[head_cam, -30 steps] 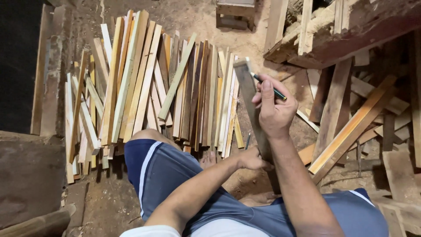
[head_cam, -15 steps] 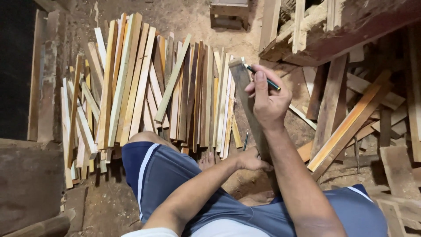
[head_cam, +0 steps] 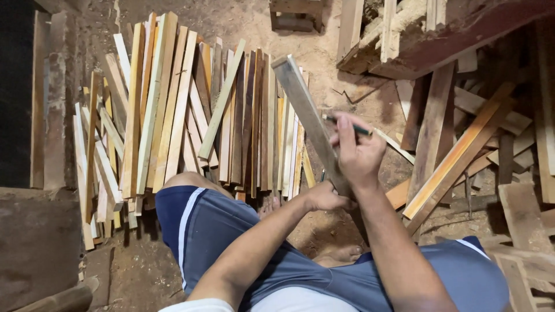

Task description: The person marks and shaves wooden strips using a pencil and a hand tool in a workshop.

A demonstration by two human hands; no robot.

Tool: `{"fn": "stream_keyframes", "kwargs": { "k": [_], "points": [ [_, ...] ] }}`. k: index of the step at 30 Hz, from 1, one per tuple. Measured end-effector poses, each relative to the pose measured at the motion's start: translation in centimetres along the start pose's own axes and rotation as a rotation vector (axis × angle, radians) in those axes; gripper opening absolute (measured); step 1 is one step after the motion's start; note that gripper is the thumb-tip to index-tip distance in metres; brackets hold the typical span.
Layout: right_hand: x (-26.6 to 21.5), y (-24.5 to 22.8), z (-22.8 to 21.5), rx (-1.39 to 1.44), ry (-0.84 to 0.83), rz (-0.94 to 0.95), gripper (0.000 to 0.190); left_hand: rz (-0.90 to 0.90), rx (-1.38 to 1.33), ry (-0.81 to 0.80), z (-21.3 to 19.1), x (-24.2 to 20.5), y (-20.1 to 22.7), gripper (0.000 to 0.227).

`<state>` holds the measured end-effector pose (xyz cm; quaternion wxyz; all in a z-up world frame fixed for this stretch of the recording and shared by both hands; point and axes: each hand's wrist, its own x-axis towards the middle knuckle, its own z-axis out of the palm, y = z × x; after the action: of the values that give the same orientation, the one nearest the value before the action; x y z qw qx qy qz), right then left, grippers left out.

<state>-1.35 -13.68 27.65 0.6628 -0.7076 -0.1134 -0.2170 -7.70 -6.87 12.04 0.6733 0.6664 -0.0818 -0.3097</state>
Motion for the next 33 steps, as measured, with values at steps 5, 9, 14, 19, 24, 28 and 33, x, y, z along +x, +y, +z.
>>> {"fn": "stream_keyframes", "kwargs": {
  "k": [5, 9, 14, 19, 24, 28, 33],
  "points": [
    [2.5, -3.0, 1.5, 0.07, -0.006, -0.048, 0.022, 0.103, -0.029, -0.051, 0.5, 0.6, -1.4, 0.045],
    [1.1, -1.8, 0.9, -0.026, -0.076, 0.072, 0.023, 0.103, -0.062, -0.043, -0.1, 1.7, -3.7, 0.046],
    [-4.4, 1.3, -2.8, -0.163, -0.099, 0.251, 0.023, 0.085, -0.141, 0.07, -4.3, -0.1, 3.2, 0.047],
    [-5.0, 2.1, -4.8, -0.145, -0.109, 0.262, 0.018, 0.165, -0.192, 0.141, -5.3, 0.5, 4.2, 0.051],
    [-2.5, 1.4, -2.2, -0.079, -0.089, 0.147, 0.015, 0.095, -0.169, 0.089, -4.6, 3.0, -0.2, 0.051],
    [-4.1, 3.1, -3.8, -0.117, -0.108, 0.174, 0.017, 0.222, -0.235, 0.064, -5.9, 2.2, 2.7, 0.041],
    [-7.2, 5.5, -8.6, -0.253, -0.072, 0.325, 0.018, 0.389, -0.432, 0.152, -10.2, -1.3, 10.0, 0.036]
  ]
}}
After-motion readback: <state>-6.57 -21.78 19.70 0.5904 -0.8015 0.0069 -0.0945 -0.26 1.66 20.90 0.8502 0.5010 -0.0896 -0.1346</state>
